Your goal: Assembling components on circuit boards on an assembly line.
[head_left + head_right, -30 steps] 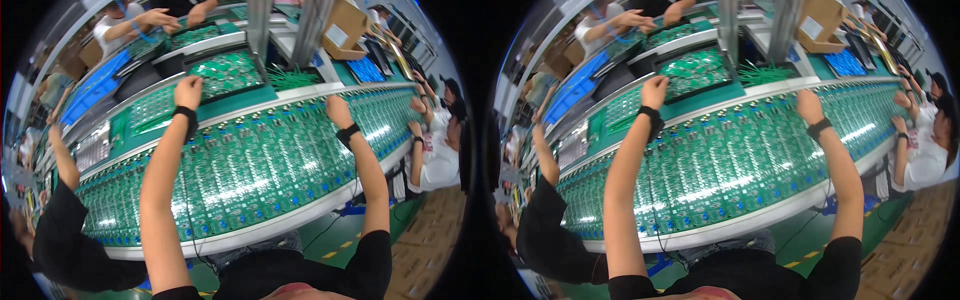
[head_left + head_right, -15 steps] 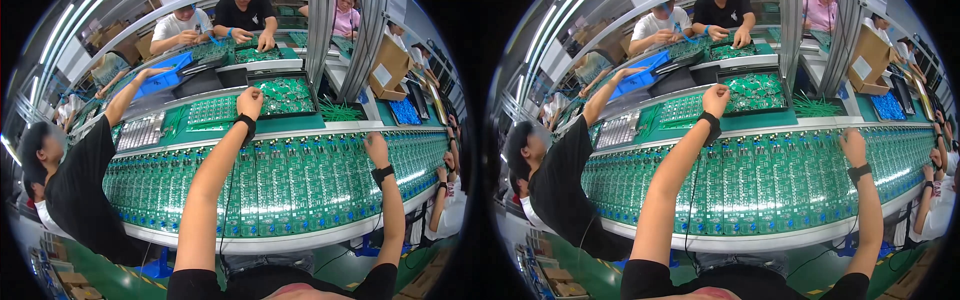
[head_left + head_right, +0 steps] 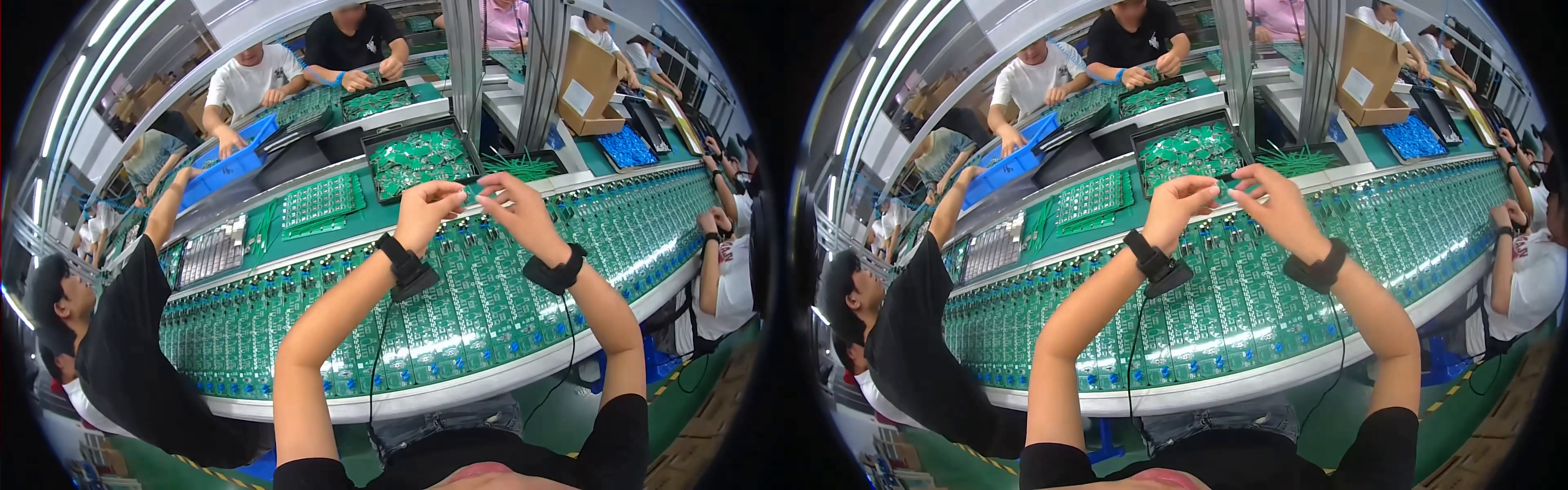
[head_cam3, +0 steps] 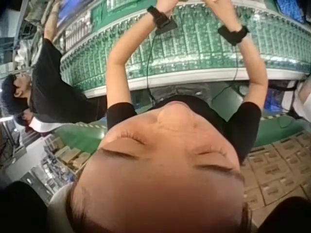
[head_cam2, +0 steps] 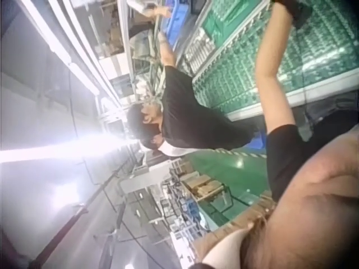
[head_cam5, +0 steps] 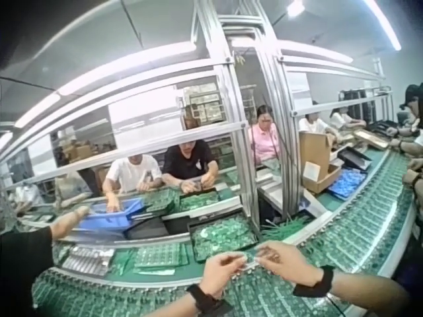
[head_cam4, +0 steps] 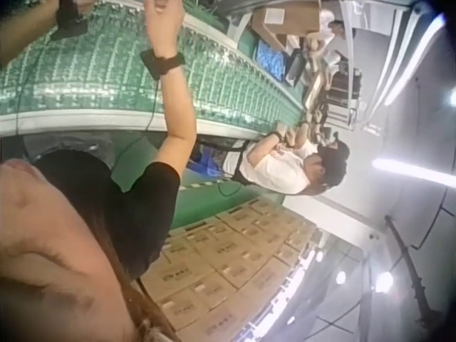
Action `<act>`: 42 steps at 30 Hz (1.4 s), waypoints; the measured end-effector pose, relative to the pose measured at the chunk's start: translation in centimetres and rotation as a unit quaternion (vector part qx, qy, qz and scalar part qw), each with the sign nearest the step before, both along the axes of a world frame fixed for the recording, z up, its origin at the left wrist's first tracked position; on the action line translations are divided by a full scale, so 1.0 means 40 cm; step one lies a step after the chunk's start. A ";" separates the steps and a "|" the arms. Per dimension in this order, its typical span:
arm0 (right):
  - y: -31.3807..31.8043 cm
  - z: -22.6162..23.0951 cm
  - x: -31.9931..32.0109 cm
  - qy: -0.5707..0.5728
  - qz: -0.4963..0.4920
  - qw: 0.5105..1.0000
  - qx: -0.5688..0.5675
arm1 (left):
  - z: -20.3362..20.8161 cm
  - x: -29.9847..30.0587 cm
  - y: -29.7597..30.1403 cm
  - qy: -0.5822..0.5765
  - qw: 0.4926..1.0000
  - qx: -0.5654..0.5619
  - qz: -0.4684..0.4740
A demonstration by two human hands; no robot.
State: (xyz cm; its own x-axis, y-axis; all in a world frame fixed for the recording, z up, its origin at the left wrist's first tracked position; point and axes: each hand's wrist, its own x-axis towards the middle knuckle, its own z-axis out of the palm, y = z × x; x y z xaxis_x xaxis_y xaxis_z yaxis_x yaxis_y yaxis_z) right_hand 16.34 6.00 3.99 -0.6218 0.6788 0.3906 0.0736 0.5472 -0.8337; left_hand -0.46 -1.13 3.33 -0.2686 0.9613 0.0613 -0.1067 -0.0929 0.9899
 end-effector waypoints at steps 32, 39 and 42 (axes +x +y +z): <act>0.232 -0.139 0.545 -0.026 -0.201 0.966 -0.164 | -0.163 -0.307 0.245 0.709 0.684 0.014 0.171; 0.317 -0.237 0.622 -0.082 -0.194 0.969 -0.127 | -0.157 -0.283 0.276 0.632 0.759 -0.101 0.119; 0.330 -0.256 0.612 -0.158 -0.264 0.951 -0.018 | -0.144 -0.276 0.260 0.618 0.764 -0.119 0.142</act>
State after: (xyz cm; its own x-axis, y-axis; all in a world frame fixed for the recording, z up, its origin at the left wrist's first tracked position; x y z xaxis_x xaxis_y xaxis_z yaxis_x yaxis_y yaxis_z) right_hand 40.83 19.22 -6.24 -0.2731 0.9383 0.2124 0.5804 0.3367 -0.7415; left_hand -11.51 9.27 -2.44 -0.3458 0.8989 0.2691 0.9148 0.2593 0.3096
